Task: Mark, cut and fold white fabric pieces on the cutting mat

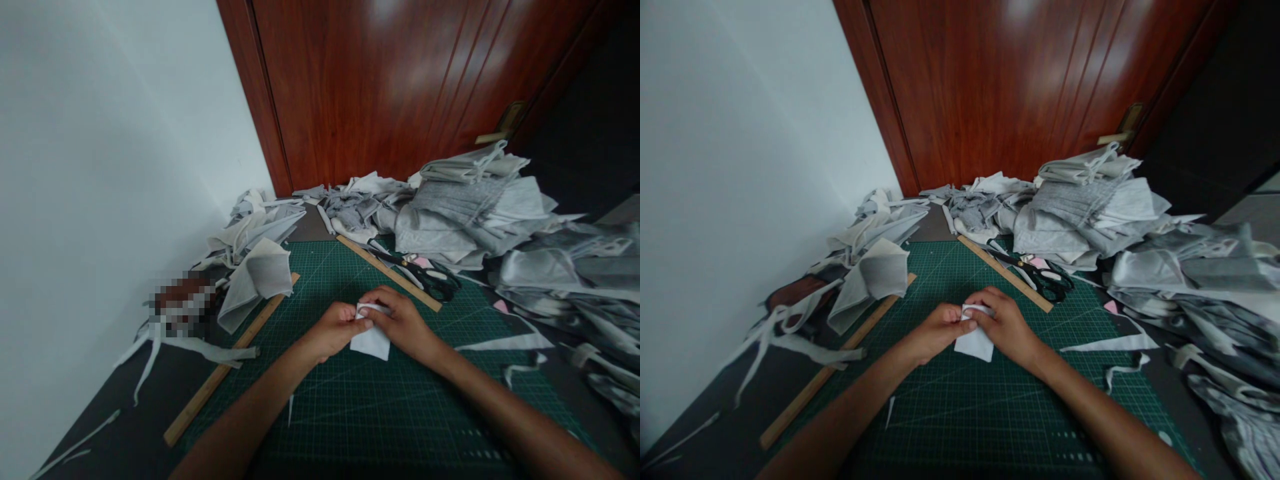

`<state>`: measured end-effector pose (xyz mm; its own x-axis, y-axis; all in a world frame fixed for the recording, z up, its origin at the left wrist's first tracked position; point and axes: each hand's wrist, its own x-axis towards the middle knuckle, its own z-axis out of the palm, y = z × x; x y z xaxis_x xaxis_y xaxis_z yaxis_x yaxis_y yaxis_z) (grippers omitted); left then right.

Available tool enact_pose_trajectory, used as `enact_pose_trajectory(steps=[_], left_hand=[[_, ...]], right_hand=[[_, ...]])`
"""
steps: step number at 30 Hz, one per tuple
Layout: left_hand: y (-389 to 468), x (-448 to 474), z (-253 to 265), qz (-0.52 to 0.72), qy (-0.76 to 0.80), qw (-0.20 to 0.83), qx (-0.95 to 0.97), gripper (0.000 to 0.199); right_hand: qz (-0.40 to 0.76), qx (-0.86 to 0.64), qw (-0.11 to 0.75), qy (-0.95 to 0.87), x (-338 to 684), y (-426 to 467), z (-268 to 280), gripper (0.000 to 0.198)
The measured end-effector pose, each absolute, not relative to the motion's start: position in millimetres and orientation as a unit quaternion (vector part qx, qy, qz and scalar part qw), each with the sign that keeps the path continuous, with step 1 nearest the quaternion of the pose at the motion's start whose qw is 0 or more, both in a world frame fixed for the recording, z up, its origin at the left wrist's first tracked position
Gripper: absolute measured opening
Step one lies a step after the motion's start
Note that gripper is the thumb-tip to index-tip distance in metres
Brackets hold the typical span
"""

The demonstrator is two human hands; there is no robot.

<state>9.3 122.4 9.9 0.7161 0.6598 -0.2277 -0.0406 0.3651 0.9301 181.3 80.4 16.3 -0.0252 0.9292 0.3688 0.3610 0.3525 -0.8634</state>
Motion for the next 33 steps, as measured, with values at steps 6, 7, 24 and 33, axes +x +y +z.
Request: enact_pose_trajectory(steps=[6,7,24,33], left_hand=[[126,13,16,0.381,0.325,0.791,0.350,0.049],[128,14,16,0.406,0.329,0.785,0.332,0.046],[126,18,14,0.483,0.333,0.760,0.279,0.043],[112,29,10,0.531,0.301,0.751,0.251,0.044]], right_hand=[[0.488,-0.510,0.556,-0.438,174,82,15,0.043],[0.523,-0.502,0.547,-0.418,172,81,15,0.047],[0.470,-0.529,0.567,-0.421,168,84,6,0.051],[0.521,-0.521,0.555,-0.387,155,78,6,0.049]])
